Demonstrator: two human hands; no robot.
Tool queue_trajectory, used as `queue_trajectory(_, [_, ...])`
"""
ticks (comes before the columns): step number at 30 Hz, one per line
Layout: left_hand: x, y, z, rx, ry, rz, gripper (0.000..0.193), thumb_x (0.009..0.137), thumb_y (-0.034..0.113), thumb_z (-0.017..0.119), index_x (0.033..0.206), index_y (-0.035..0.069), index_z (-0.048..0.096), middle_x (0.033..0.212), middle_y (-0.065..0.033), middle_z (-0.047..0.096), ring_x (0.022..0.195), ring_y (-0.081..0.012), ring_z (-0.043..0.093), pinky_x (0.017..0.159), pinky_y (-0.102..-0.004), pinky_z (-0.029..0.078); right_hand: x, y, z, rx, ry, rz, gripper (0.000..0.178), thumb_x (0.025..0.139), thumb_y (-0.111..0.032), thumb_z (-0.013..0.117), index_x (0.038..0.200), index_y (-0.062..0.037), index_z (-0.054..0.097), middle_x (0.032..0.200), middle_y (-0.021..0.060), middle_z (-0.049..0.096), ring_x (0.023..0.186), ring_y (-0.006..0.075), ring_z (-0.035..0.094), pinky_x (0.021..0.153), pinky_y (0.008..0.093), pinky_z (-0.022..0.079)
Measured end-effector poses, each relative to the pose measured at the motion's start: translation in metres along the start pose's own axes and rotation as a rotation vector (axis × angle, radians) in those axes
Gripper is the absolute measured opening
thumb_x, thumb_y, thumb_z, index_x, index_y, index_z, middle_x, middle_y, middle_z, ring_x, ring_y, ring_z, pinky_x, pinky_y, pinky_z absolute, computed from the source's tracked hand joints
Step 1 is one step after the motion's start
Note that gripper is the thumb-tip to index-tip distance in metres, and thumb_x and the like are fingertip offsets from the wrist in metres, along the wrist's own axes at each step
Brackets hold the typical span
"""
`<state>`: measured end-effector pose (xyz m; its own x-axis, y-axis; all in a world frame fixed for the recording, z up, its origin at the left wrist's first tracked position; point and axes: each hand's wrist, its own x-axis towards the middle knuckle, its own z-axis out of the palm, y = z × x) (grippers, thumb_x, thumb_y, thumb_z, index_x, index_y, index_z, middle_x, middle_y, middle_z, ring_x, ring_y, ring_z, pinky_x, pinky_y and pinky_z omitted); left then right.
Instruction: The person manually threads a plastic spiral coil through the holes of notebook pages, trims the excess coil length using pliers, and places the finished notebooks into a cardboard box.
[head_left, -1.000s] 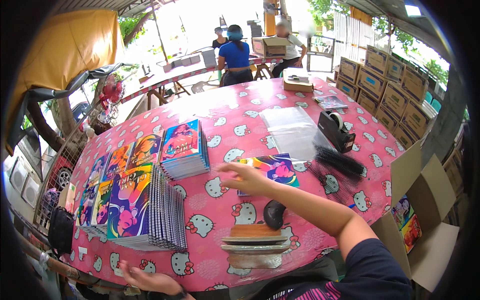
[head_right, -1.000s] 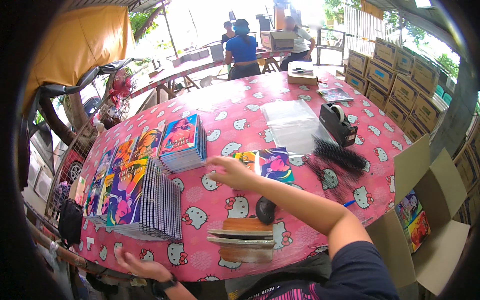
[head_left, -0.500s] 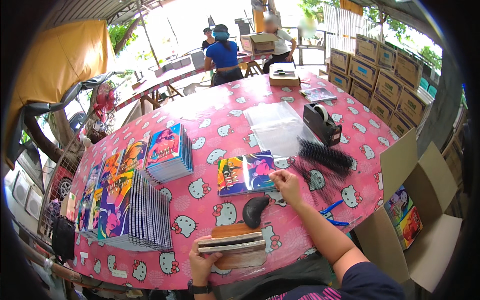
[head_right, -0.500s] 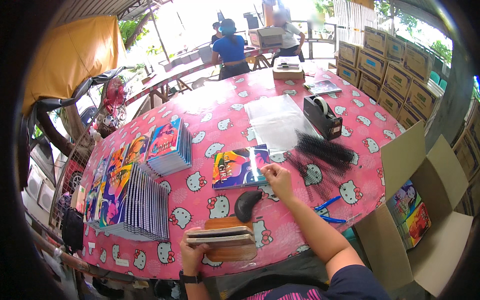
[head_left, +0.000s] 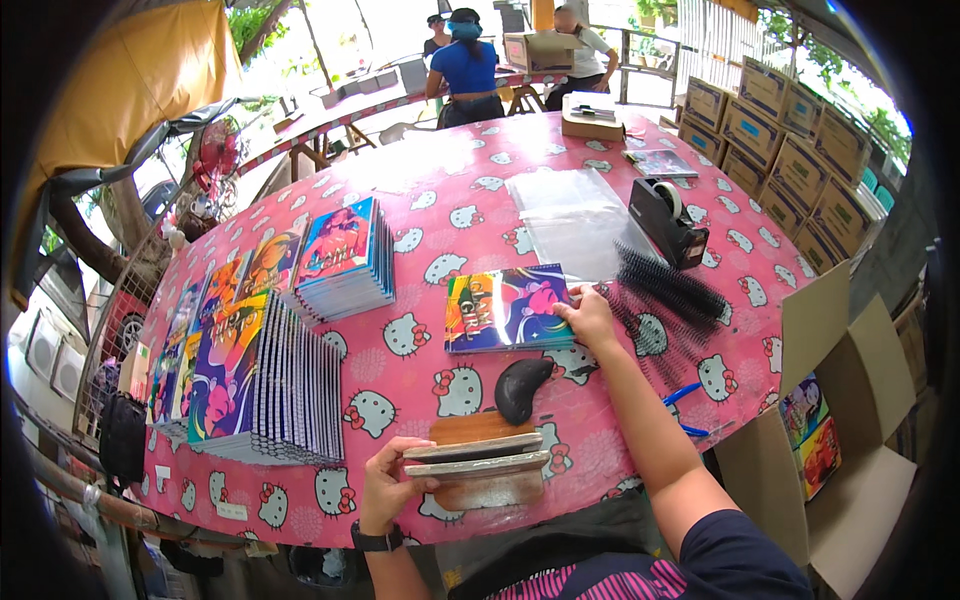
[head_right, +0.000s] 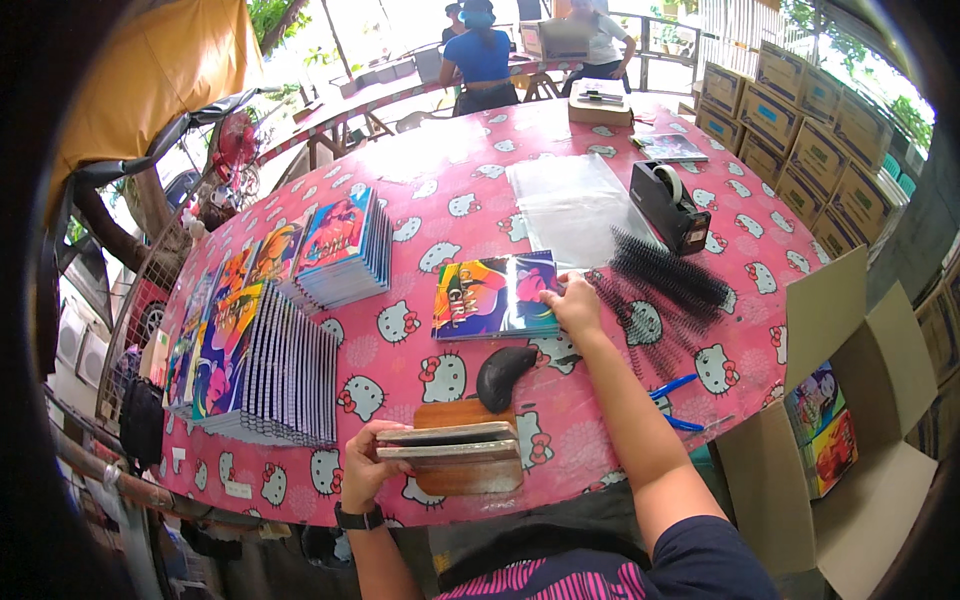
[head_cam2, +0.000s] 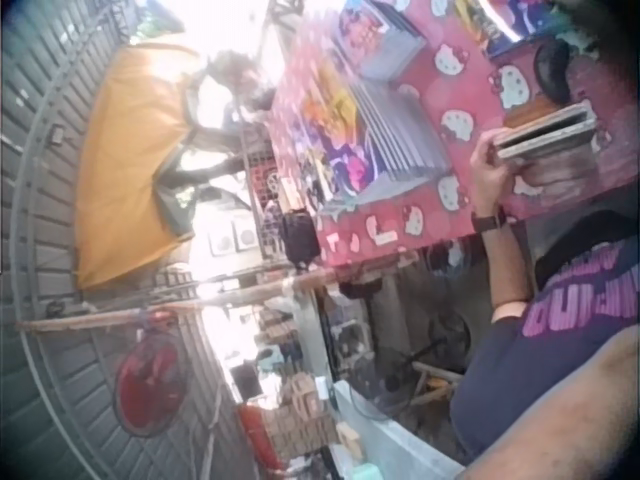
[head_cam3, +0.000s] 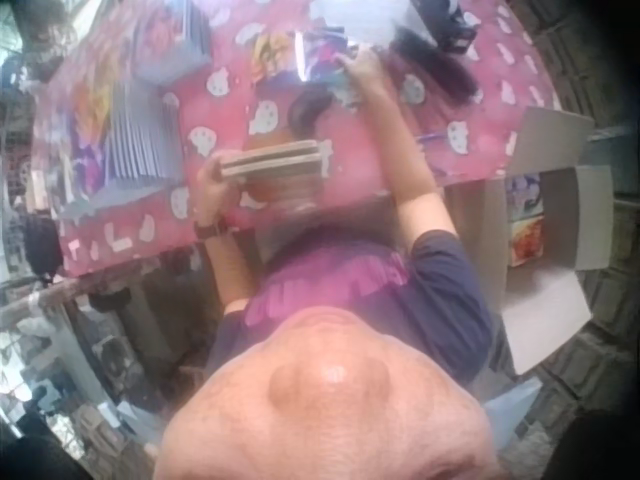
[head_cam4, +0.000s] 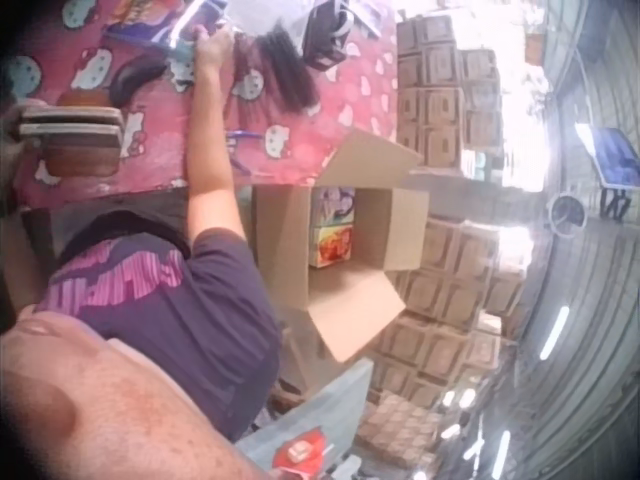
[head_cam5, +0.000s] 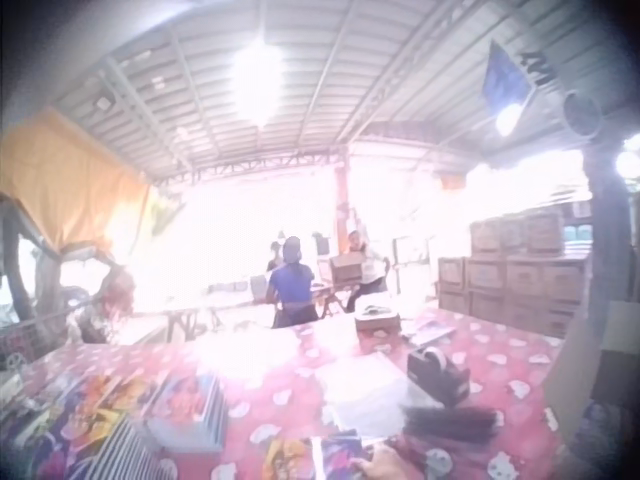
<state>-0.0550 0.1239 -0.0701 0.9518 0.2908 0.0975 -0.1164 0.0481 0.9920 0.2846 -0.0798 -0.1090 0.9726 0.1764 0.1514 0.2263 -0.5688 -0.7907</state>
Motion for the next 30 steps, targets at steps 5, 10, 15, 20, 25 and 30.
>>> queue_trajectory(5, [0.004, 0.012, 0.008, -0.311, -0.069, 0.206, 0.068, 0.072, 0.029, 0.079, 0.126, 0.0, 0.049, 0.124, -0.011, 0.054, 0.115, -0.0204, 0.051, 0.099, -0.0357, 0.038, 0.019, 0.021, -0.013, -0.024, 0.076, -0.04, 0.051, 0.069, -0.017, 0.079, 0.112, -0.0014, 0.057, 0.078, 0.015, 0.068, 0.074, 0.0299, 0.066, 0.071, 0.0383, 0.05])
queue_trajectory(10, [0.011, 0.031, 0.007, 0.006, 0.379, 0.28, 0.078, 0.075, 0.031, 0.076, 0.136, 0.001, 0.038, 0.135, -0.0142, 0.045, 0.124, -0.0256, 0.043, 0.103, -0.0386, 0.032, -0.021, -0.034, -0.059, 0.465, 0.134, -0.299, 0.056, 0.074, -0.011, 0.076, 0.125, -0.0032, 0.052, 0.07, 0.0011, 0.055, 0.065, 0.0109, 0.053, 0.059, 0.0276, 0.042])
queue_trajectory(15, [0.033, 0.05, 0.036, 0.119, 0.434, 0.403, 0.08, 0.079, 0.029, 0.074, 0.141, 0.002, 0.031, 0.144, -0.0135, 0.035, 0.131, -0.0221, 0.035, 0.103, -0.0354, 0.032, -0.127, -0.116, -0.103, 0.749, -0.005, -0.619, 0.065, 0.077, -0.005, 0.075, 0.134, -0.0031, 0.043, 0.091, 0.002, 0.055, 0.08, 0.0081, 0.053, 0.072, 0.0252, 0.047])
queue_trajectory(20, [0.012, 0.041, 0.035, -0.153, 0.297, 0.347, 0.046, 0.081, 0.009, 0.071, 0.12, -0.001, 0.05, 0.116, -0.0108, 0.056, 0.1, -0.0162, 0.056, 0.086, -0.0305, 0.046, -0.169, -0.109, -0.107, 1.143, -0.327, -0.5, 0.07, 0.077, 0.003, 0.072, 0.137, -0.0035, 0.036, 0.102, 0.0054, 0.055, 0.097, 0.0116, 0.057, 0.09, 0.032, 0.048])
queue_trajectory(25, [-0.011, 0.047, 0.027, 0.057, 0.367, 0.388, 0.025, 0.083, 0.009, 0.071, 0.101, -0.002, 0.058, 0.093, -0.0055, 0.062, 0.082, -0.0104, 0.057, 0.074, -0.0246, 0.048, -0.183, -0.075, -0.091, 0.749, -0.496, -0.427, 0.047, 0.077, -0.005, 0.073, 0.121, -0.0039, 0.055, 0.108, 0.0072, 0.061, 0.095, 0.0189, 0.061, 0.085, 0.0337, 0.048])
queue_trajectory(30, [-0.013, 0.051, 0.029, 0.04, 0.339, 0.402, 0.017, 0.084, 0.005, 0.068, 0.096, -0.001, 0.057, 0.089, -0.0075, 0.062, 0.081, -0.0118, 0.059, 0.071, -0.0248, 0.049, -0.188, -0.067, -0.087, 0.451, -0.428, -0.475, 0.026, 0.077, -0.009, 0.072, 0.102, -0.0029, 0.066, 0.092, 0.0119, 0.065, 0.086, 0.0225, 0.063, 0.075, 0.0326, 0.049])
